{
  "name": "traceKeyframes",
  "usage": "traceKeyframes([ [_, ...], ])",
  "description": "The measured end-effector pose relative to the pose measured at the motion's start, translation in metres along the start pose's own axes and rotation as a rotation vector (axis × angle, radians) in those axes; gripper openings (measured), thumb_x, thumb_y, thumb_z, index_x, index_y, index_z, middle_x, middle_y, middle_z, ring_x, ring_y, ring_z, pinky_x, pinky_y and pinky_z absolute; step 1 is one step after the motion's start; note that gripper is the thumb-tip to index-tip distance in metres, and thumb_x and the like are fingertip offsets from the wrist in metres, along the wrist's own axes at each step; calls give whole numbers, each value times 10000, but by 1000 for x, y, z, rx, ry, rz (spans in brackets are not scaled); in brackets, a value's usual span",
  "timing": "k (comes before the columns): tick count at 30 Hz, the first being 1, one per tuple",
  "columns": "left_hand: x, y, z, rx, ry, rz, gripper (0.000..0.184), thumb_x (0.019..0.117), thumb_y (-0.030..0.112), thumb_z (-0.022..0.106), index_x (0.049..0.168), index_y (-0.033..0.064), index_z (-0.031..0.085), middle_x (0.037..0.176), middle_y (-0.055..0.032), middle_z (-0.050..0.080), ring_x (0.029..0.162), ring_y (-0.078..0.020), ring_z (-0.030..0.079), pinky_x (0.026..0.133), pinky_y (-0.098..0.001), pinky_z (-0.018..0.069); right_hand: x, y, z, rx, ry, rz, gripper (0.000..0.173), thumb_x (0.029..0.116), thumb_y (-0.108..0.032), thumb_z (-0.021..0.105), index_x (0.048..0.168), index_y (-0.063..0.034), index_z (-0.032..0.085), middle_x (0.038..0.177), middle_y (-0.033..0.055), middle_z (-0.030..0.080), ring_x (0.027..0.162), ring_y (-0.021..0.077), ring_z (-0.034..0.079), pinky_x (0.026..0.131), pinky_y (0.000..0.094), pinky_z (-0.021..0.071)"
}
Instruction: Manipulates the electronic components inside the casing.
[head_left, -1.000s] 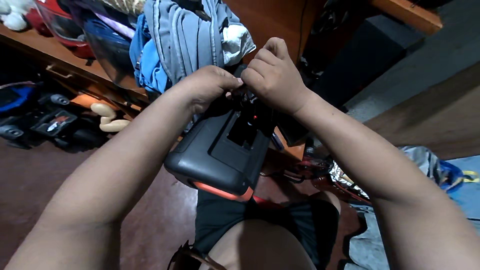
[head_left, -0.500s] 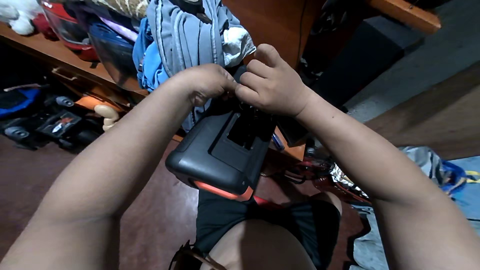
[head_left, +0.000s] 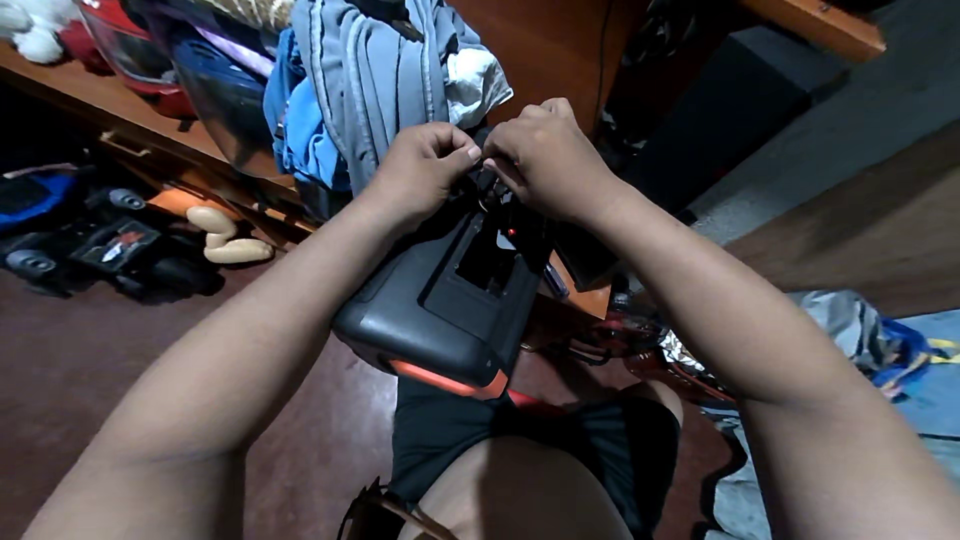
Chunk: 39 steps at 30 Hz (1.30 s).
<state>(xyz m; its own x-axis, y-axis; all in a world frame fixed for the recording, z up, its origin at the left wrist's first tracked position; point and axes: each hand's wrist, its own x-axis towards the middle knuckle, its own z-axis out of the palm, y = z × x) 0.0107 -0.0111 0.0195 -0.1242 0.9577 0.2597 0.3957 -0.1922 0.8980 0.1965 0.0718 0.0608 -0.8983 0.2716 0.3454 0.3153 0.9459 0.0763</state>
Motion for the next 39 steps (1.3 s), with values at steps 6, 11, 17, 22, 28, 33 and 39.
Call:
traceKeyframes([
  [6,0,-9,7,-81,136,33,118,1039,155,575,999,85,661,898,31,636,799,-22,591,759,-222,495,2,-2,0,39,-67,102,252,1061,-255,541,1055,-53,690,986,104,720,1026,295,669,988,544,430],
  [11,0,-14,8,-151,186,142,96,1047,133,536,1003,100,614,948,39,591,813,-18,560,752,-208,477,9,-3,-7,82,-147,193,255,1060,-265,535,1071,-53,676,998,116,709,1019,291,674,964,576,437],
  [17,-1,-21,-2,143,151,504,207,1052,160,500,971,32,640,1071,-80,601,1071,-127,554,939,-272,452,21,4,-10,213,-171,245,229,1056,-251,548,1047,-69,688,990,92,699,976,258,672,907,578,473],
  [22,-12,-28,-9,634,349,854,258,986,238,588,1059,77,777,984,-181,679,953,-336,612,859,-509,413,22,7,-11,270,-160,278,211,1048,-243,567,1068,-86,707,1017,78,713,989,232,673,907,550,478],
  [28,-17,-18,-5,664,533,787,276,955,290,624,1031,42,720,1029,-185,724,962,-335,661,852,-499,455,16,10,-9,245,-119,261,200,1042,-228,575,1089,-85,705,1027,76,718,1005,231,678,957,561,463],
  [33,-6,-22,5,270,180,380,454,907,210,734,1278,10,567,1136,-109,694,997,-145,686,901,-333,564,10,11,-8,306,-78,229,196,1037,-209,575,1143,-100,699,1049,48,731,983,197,690,940,528,496],
  [39,-1,-26,7,197,117,329,166,983,155,664,1088,31,695,982,-32,728,858,-23,684,821,-222,576,5,13,-6,363,-68,211,211,1010,-195,588,1170,-121,703,1082,29,739,1032,178,691,969,543,491],
])
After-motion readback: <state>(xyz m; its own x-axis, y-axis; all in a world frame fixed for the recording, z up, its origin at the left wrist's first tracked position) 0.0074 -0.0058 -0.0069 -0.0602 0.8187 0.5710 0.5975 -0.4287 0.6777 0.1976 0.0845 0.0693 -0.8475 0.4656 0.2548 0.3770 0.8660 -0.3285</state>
